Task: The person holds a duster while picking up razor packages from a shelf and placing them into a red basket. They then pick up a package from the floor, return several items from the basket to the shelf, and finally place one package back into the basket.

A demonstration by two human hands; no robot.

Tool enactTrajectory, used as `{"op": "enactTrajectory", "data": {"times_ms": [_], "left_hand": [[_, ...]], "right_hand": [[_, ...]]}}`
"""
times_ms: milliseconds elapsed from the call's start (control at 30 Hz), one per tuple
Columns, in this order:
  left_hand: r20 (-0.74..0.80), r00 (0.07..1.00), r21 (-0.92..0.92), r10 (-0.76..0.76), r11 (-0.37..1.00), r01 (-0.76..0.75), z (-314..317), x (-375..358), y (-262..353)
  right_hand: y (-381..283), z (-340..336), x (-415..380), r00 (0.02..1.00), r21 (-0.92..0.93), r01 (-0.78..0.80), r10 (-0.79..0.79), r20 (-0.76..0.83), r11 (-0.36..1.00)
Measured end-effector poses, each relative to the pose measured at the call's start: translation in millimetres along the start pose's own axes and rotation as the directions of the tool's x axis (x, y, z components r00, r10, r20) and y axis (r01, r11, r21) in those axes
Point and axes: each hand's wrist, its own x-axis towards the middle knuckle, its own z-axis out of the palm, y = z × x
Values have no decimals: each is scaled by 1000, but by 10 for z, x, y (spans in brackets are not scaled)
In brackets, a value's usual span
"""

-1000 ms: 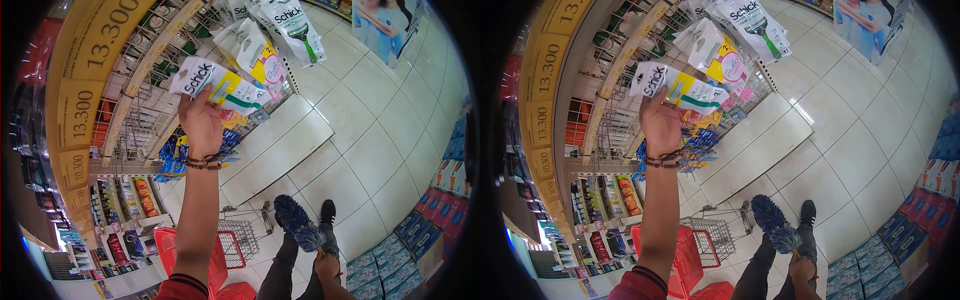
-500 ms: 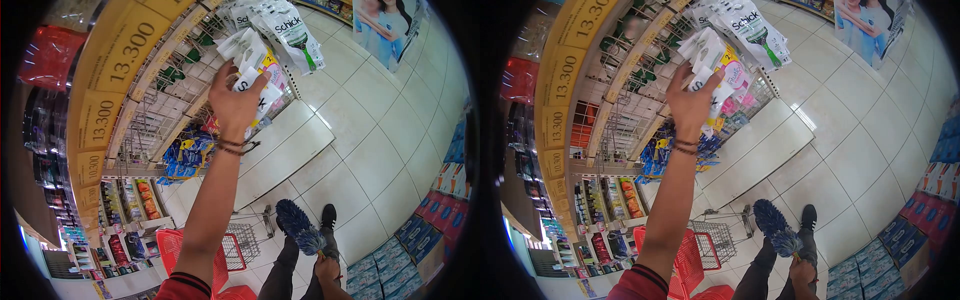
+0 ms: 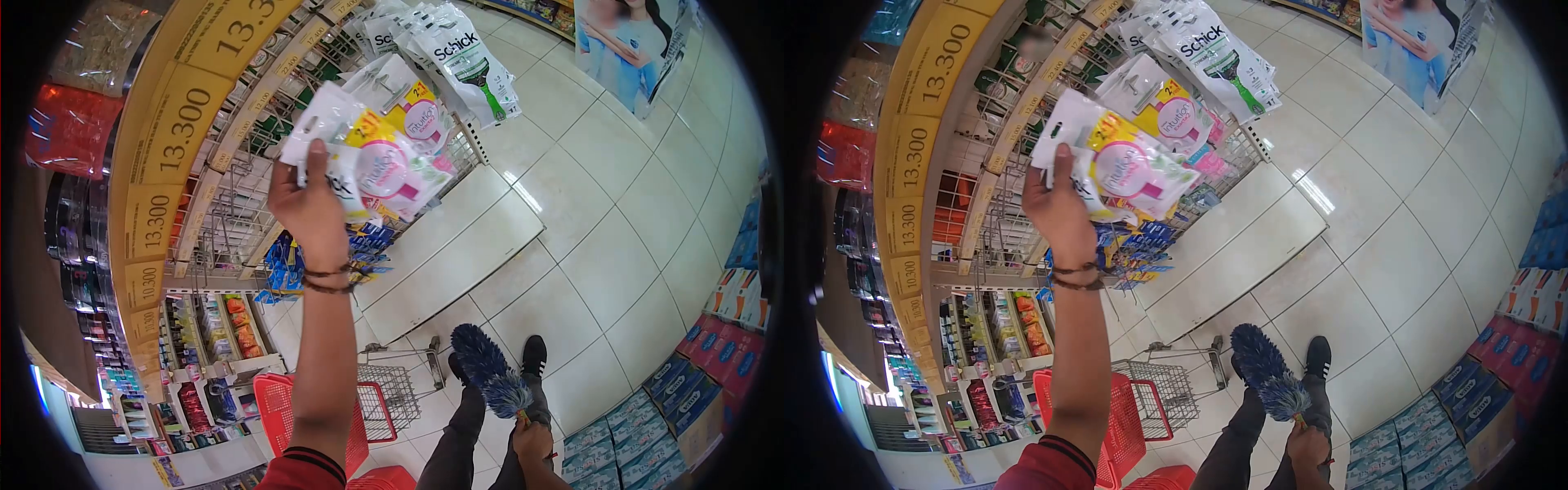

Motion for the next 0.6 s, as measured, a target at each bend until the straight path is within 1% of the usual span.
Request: {"op": "enactTrajectory", "data": {"times_ms": [33, 67, 133, 200, 267, 300, 400, 433, 567, 600], "left_hand": [[-7, 1000, 46, 22, 999, -22, -68, 106, -72], [-10, 1000, 48, 25, 999, -24, -95, 191, -112], [21, 1000, 144, 12, 990, -15, -110, 340, -185], [19, 1000, 139, 17, 990, -19, -72, 454, -283], [30, 999, 205, -21, 979, 14, -11, 531, -347], [3, 1000, 259, 0, 966, -1, 6, 588, -404], [12, 999, 293, 32, 955, -34, 52, 667, -447], [-2, 1000, 301, -2, 953, 2, 73, 680, -442], [-44, 999, 293, -20, 955, 32, 123, 643, -450], [-58, 998, 338, -27, 940, 45, 98, 647, -478]], "right_hand": [[13, 10, 1, 1000, -1, 2, -2, 1, 1000], [15, 14, 10, 1000, 0, -4, 4, 6, 1000], [2, -6, 32, 1000, -2, -5, 5, 7, 1000], [-11, -48, 44, 995, 25, -51, 49, 90, 998], [-9, -42, 44, 997, 20, -34, 33, 70, 999], [1, -30, 40, 998, 20, -24, 23, 54, 1000], [34, 53, 68, 999, 15, -21, 21, 37, 1000], [19, 26, 58, 999, 12, -20, 20, 38, 1000], [-18, -35, 42, 999, 19, -27, 26, 45, 999], [-14, -36, 45, 999, 28, -25, 23, 47, 999]]}}
